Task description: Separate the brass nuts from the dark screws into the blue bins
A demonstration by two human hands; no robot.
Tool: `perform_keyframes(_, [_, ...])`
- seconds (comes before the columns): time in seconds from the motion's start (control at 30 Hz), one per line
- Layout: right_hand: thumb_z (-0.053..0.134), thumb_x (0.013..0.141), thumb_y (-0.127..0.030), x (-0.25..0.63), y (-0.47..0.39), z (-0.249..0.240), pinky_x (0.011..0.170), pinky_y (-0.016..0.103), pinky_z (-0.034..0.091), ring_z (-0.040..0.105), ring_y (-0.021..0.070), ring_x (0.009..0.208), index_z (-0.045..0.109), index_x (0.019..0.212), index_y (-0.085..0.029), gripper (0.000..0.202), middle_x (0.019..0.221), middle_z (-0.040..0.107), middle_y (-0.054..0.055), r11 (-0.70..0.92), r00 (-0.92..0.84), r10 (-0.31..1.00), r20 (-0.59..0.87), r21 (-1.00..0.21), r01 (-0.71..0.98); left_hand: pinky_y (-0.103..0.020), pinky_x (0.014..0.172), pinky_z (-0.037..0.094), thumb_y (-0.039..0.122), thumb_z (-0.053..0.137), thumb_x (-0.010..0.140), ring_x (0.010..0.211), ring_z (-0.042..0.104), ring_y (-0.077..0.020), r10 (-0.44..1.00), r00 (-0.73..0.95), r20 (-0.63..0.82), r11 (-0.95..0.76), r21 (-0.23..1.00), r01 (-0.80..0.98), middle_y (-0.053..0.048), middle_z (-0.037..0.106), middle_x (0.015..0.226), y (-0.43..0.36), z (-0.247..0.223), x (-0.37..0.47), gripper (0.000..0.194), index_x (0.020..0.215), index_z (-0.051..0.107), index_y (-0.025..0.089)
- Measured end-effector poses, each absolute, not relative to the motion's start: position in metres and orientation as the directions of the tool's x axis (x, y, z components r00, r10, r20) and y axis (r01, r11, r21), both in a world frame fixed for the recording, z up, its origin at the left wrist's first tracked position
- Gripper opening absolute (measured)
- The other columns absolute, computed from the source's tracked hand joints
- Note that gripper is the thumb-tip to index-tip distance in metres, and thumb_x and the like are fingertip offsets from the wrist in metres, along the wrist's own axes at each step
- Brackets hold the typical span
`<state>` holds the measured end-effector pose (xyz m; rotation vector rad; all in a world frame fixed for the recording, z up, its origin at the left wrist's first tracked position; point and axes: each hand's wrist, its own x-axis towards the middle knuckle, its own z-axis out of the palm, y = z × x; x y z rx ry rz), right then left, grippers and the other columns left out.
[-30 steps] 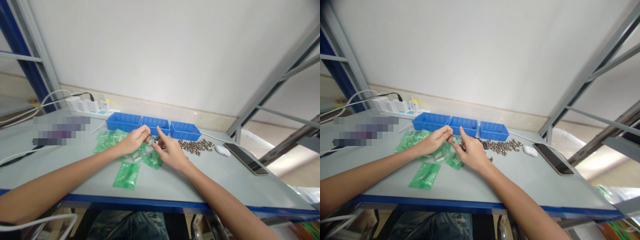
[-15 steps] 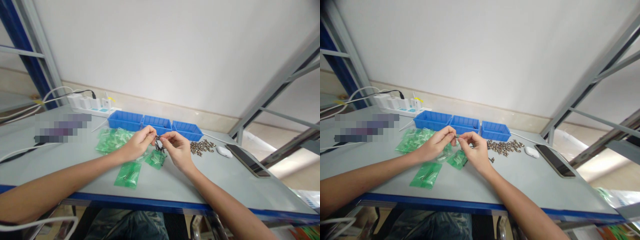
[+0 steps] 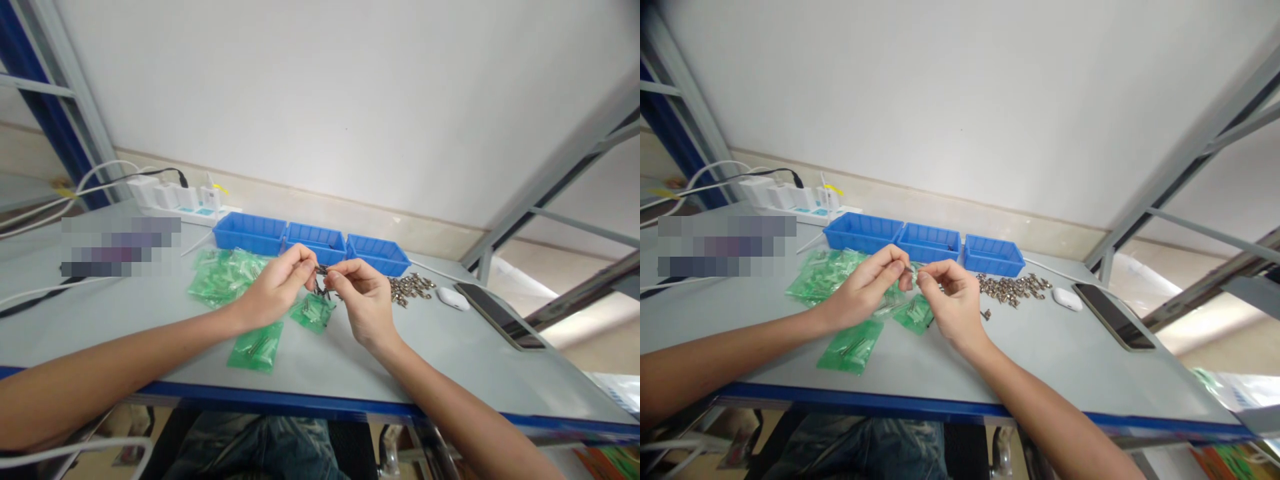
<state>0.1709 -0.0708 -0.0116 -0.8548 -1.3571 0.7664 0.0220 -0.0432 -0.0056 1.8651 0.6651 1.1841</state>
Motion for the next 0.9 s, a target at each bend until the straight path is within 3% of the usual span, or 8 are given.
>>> perform_keyframes(0.27, [0.067, 0.072, -0.028, 0.1675, -0.0738, -0.0159, 0.057, 0.024, 0.045, 0.056, 0.0099, 0.056, 0.061, 0.067, -0.017, 0.012, 0.06, 0.063, -0.002, 0.423, 0.065, 0.906, 0.418, -0.895, -0.138, -0.024, 0.061, 0.042, 0.031, 0.043, 0.087, 0.064, 0.051, -0.0114, 0.768, 0.333, 0.548, -0.606, 0.789, 0.1, 0.001, 0.052, 0.068, -0.0466, -0.0039, 0.0227, 0.018, 0.077, 0.048, 0.017])
perform_keyframes(0.5, [0.069, 0.071, -0.028, 0.1679, -0.0716, -0.018, 0.057, 0.023, 0.044, 0.056, 0.0096, 0.056, 0.063, 0.068, -0.017, 0.012, 0.06, 0.064, -0.002, 0.354, 0.071, 0.935, 0.347, -0.906, -0.232, -0.024, 0.062, 0.044, 0.028, 0.049, 0.082, 0.067, 0.055, -0.0124, 0.699, 0.277, 0.66, -0.716, 0.641, 0.277, -0.001, 0.06, 0.073, -0.0485, -0.0049, 0.0221, 0.012, 0.081, 0.053, 0.017])
perform_keyframes(0.73, [0.069, 0.071, -0.027, 0.1655, -0.0727, -0.0181, 0.056, 0.023, 0.044, 0.055, 0.0092, 0.056, 0.066, 0.071, -0.017, 0.011, 0.06, 0.064, -0.001, 0.419, 0.099, 0.908, 0.407, -0.893, -0.167, -0.022, 0.059, 0.044, 0.022, 0.049, 0.082, 0.062, 0.055, -0.0104, 0.628, 0.264, 0.732, -0.772, 0.541, 0.334, 0.001, 0.06, 0.069, -0.0483, -0.0052, 0.0225, 0.008, 0.077, 0.052, 0.017])
perform_keyframes(0.9, [0.068, 0.07, -0.026, 0.1635, -0.0732, -0.0166, 0.057, 0.023, 0.046, 0.056, 0.009, 0.056, 0.067, 0.072, -0.018, 0.008, 0.061, 0.064, -0.001, 0.443, 0.113, 0.895, 0.431, -0.888, -0.125, -0.021, 0.06, 0.044, 0.021, 0.049, 0.082, 0.064, 0.056, -0.0105, 0.631, 0.254, 0.733, -0.772, 0.56, 0.3, 0.001, 0.061, 0.07, -0.0482, -0.0053, 0.0234, 0.007, 0.077, 0.051, 0.017])
